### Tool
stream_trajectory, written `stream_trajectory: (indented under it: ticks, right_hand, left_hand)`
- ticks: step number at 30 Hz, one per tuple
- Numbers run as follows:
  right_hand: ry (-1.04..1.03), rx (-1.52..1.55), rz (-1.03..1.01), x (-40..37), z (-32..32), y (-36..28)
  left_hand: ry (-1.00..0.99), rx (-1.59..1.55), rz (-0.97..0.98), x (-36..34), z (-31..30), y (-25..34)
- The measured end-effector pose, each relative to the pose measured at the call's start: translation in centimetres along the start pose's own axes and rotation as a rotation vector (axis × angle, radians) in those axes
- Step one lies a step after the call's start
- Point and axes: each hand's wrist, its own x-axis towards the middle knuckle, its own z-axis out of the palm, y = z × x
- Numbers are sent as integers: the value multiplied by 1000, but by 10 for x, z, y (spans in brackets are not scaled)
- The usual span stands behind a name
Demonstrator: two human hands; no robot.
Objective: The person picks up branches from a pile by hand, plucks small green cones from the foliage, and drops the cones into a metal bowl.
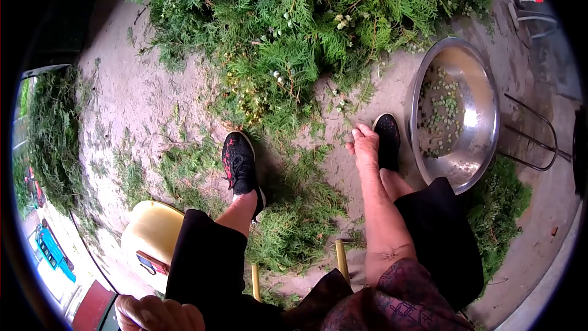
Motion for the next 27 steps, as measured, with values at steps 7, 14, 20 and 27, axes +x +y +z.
stream_trajectory:
  ticks: [7,14,20,27]
  right_hand:
    - [114,-592,-415,26,-9,36]
    - [67,-334,-294,31,17,-2]
    - [32,-530,-498,70,40,17]
    - [-76,149,-156,49,34,3]
  left_hand:
    - [8,-33,8,0,2,-2]
    - [7,-39,7,3,1,-3]
    - [37,-52,6,4,2,-4]
    - [37,-20,2,7,6,-3]
